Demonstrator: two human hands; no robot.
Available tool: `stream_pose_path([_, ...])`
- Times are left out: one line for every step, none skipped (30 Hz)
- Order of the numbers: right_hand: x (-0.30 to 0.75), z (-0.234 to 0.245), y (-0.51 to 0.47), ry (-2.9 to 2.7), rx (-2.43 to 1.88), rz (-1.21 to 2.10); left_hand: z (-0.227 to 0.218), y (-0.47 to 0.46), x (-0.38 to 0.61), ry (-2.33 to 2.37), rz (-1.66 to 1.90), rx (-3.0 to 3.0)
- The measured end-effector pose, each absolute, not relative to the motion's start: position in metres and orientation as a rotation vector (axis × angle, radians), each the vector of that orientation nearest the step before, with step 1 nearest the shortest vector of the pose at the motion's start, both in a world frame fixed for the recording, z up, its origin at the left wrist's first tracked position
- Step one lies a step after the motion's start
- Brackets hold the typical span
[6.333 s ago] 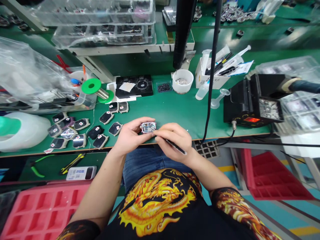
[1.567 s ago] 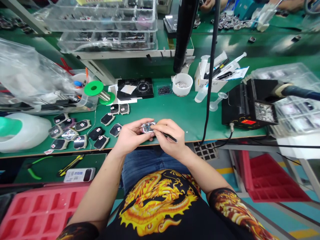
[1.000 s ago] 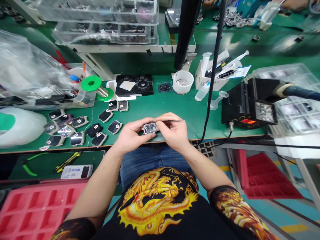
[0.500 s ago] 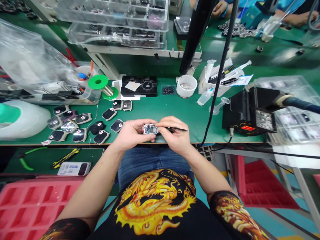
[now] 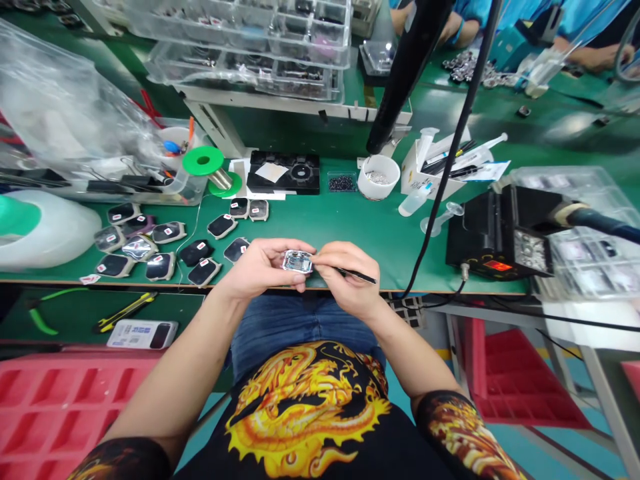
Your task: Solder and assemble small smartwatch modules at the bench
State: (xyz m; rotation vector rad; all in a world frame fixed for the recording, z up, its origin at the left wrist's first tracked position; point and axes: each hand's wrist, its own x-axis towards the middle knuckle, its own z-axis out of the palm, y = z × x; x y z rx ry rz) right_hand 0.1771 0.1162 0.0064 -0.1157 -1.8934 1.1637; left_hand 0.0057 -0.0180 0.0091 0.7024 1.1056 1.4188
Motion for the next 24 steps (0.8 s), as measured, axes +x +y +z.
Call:
stream_pose_path([0.177,0.006,0.116,-1.89,-0.114,1.161,0.009,-0.018,0.005,1.094,1.421,0.696])
stream_pose_path([0.178,0.006,0.116,-1.886,-0.109,1.157,0.009,-0.018,0.005,1.083,1.421,0.693])
stream_pose_path([0.178,0.006,0.116,-1.885,-0.101,1.151,0.009,-0.018,0.004,1.071,1.424,0.692])
stream_pose_path([0.178,0.007,0.115,-1.891,-0.088,1.144,0.009,-0.019,0.004,1.057,1.426,0.692])
stream_pose_path([0.179,0.007,0.115,-1.902,-0.071,1.137,0.009,-0.019,0.003,1.043,1.424,0.692])
stream_pose_path([0.179,0.008,0.115,-1.915,-0.054,1.129,0.009,-0.02,0.003,1.028,1.419,0.689])
stream_pose_path([0.179,0.008,0.114,-1.926,-0.041,1.119,0.009,-0.02,0.003,1.018,1.415,0.683])
stream_pose_path([0.179,0.008,0.114,-1.935,-0.034,1.107,0.009,-0.02,0.003,1.011,1.412,0.678])
stream_pose_path([0.179,0.009,0.113,-1.939,-0.034,1.094,0.009,-0.02,0.003,1.01,1.41,0.674])
stream_pose_path([0.179,0.009,0.113,-1.938,-0.037,1.08,0.009,-0.02,0.003,1.013,1.41,0.674])
stream_pose_path([0.178,0.009,0.113,-1.934,-0.043,1.068,0.009,-0.02,0.003,1.018,1.414,0.677])
stream_pose_path([0.179,0.01,0.113,-1.929,-0.049,1.06,0.009,-0.02,0.004,1.024,1.419,0.683])
stream_pose_path([0.179,0.011,0.113,-1.926,-0.052,1.059,0.009,-0.019,0.004,1.03,1.422,0.69])
stream_pose_path([0.18,0.012,0.113,-1.925,-0.052,1.061,0.01,-0.019,0.005,1.038,1.425,0.697])
stream_pose_path([0.181,0.013,0.113,-1.929,-0.048,1.063,0.009,-0.018,0.006,1.047,1.428,0.705])
stream_pose_path([0.183,0.015,0.114,-1.937,-0.044,1.063,0.009,-0.018,0.007,1.059,1.434,0.713])
stream_pose_path([0.185,0.016,0.115,-1.948,-0.042,1.059,0.008,-0.017,0.008,1.072,1.441,0.72])
stream_pose_path([0.188,0.018,0.116,-1.954,-0.045,1.049,0.007,-0.017,0.009,1.089,1.447,0.728])
stream_pose_path([0.19,0.019,0.117,-1.955,-0.057,1.035,0.005,-0.016,0.009,1.105,1.453,0.735])
stream_pose_path([0.193,0.021,0.119,-1.95,-0.079,1.017,0.003,-0.016,0.01,1.121,1.462,0.737])
stream_pose_path([0.195,0.021,0.12,-1.942,-0.105,1.0,0.001,-0.015,0.011,1.135,1.475,0.731])
stream_pose_path([0.196,0.021,0.121,-1.931,-0.134,0.983,-0.001,-0.015,0.011,1.146,1.49,0.72])
stream_pose_path([0.198,0.021,0.122,-1.919,-0.161,0.969,-0.003,-0.014,0.012,1.154,1.503,0.708])
stream_pose_path([0.199,0.02,0.123,-1.908,-0.186,0.958,-0.004,-0.014,0.012,1.159,1.514,0.699])
